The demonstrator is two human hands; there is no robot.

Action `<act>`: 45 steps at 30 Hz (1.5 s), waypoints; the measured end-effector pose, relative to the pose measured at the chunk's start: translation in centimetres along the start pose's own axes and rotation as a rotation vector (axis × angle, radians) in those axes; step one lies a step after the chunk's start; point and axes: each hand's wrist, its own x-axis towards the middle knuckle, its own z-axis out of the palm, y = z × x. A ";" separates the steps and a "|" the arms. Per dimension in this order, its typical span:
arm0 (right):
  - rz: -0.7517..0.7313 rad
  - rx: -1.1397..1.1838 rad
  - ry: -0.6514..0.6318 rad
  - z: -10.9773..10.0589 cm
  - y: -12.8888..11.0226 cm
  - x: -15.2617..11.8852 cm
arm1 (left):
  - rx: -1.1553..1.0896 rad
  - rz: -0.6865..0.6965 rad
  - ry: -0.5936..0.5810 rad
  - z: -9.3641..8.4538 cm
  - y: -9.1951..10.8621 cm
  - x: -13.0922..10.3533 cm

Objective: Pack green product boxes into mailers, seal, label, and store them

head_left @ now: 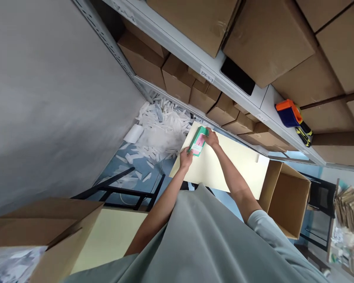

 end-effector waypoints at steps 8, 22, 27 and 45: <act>-0.179 0.113 0.191 -0.1 1.0 -6.7 | -0.032 0.015 0.106 -2.6 3.5 -2.6; -0.881 0.334 -0.150 6.5 3.0 -20.6 | -0.232 0.292 0.535 -11.7 2.4 -27.1; -1.055 0.302 -0.338 9.6 1.1 -26.2 | -0.327 0.334 0.801 -15.6 -0.9 -38.4; -1.432 0.172 -0.767 24.0 -7.0 -54.8 | -0.849 0.621 1.288 -27.7 -11.0 -60.9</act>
